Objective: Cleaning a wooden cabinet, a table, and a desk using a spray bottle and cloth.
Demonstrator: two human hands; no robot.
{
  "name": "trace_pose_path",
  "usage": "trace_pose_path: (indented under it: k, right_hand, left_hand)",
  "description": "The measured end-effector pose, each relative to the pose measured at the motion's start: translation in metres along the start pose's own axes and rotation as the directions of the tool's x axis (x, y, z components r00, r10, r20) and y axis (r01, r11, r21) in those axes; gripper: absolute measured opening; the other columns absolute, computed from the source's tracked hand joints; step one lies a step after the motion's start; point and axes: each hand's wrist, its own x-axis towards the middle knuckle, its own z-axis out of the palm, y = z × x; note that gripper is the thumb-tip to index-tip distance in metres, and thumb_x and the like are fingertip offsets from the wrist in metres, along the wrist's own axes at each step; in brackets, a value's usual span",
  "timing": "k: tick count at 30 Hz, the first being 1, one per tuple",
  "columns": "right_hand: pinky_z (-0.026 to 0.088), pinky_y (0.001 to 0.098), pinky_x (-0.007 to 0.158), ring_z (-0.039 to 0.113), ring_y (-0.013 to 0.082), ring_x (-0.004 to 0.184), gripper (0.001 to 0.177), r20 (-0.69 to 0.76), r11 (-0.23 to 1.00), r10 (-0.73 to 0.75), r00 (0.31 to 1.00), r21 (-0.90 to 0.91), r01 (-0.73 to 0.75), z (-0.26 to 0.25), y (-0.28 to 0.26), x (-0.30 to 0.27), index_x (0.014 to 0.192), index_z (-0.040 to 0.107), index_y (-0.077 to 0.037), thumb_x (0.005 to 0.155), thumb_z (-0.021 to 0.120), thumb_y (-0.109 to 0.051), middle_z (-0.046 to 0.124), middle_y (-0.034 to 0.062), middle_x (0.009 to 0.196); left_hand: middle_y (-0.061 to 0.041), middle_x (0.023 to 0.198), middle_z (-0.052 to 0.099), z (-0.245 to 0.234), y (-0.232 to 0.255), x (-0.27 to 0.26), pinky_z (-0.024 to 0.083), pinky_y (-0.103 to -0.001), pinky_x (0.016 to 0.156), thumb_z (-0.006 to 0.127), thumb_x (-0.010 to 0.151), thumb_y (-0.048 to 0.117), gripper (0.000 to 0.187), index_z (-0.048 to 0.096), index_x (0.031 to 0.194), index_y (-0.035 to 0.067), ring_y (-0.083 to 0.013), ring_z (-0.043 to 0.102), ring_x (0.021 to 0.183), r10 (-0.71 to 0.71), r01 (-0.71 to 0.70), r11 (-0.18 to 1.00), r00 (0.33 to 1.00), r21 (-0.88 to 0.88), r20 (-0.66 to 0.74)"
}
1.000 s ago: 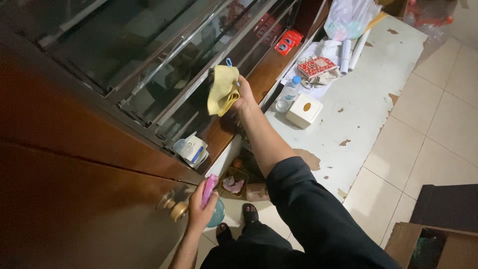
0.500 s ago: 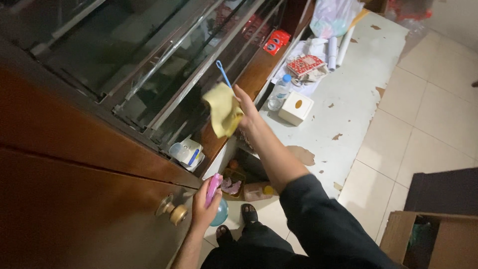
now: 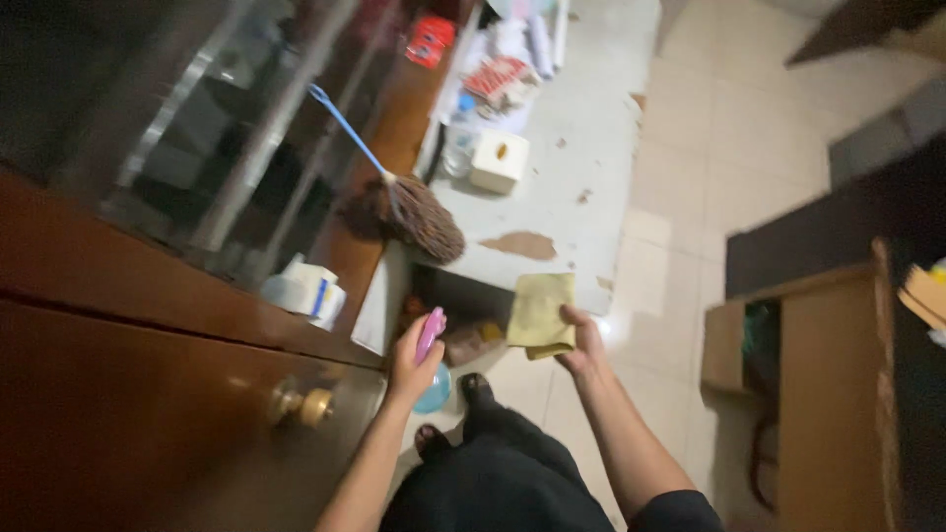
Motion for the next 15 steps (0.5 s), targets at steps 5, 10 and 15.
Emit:
trace_pose_path:
  k: [5, 10, 15]
  right_hand:
    - [0.045, 0.0637, 0.111, 0.057, 0.0385, 0.128, 0.045, -0.101, 0.983, -0.183, 0.978, -0.006, 0.183, -0.061, -0.043, -0.050, 0.140, 0.051, -0.004, 0.099, 0.056, -0.021, 0.059, 0.0183, 0.139]
    - [0.042, 0.0605, 0.115, 0.056, 0.0391, 0.132, 0.047, -0.008, 0.941, -0.321, 0.947, 0.114, 0.320, -0.092, -0.077, -0.071, 0.144, 0.050, -0.005, 0.101, 0.055, -0.023, 0.058, 0.0182, 0.144]
    - [0.040, 0.0617, 0.115, 0.055, 0.0422, 0.133, 0.050, 0.089, 0.942, -0.329, 0.940, 0.097, 0.321, -0.118, -0.127, -0.073, 0.146, 0.049, -0.003, 0.100, 0.055, -0.023, 0.057, 0.0197, 0.146]
  left_hand:
    - [-0.011, 0.120, 0.072, 0.049, -0.022, 0.018, 0.052, -0.032, 0.100, 0.058, 0.083, -0.006, 0.054, 0.060, 0.136, 0.001, -0.0195, 0.068, 0.112, -0.011, -0.006, 0.996, 0.978, 0.084, 0.206]
    - [-0.008, 0.109, 0.075, 0.101, -0.028, 0.031, 0.054, -0.030, 0.092, 0.058, 0.078, -0.005, 0.052, 0.066, 0.128, 0.006, -0.0179, 0.071, 0.104, -0.142, 0.076, 0.965, 0.957, 0.251, 0.253]
    - [-0.008, 0.106, 0.076, 0.158, -0.057, 0.058, 0.053, -0.032, 0.088, 0.059, 0.081, -0.001, 0.042, 0.068, 0.121, 0.007, -0.0207, 0.072, 0.101, -0.177, 0.126, 0.955, 0.969, 0.270, 0.174]
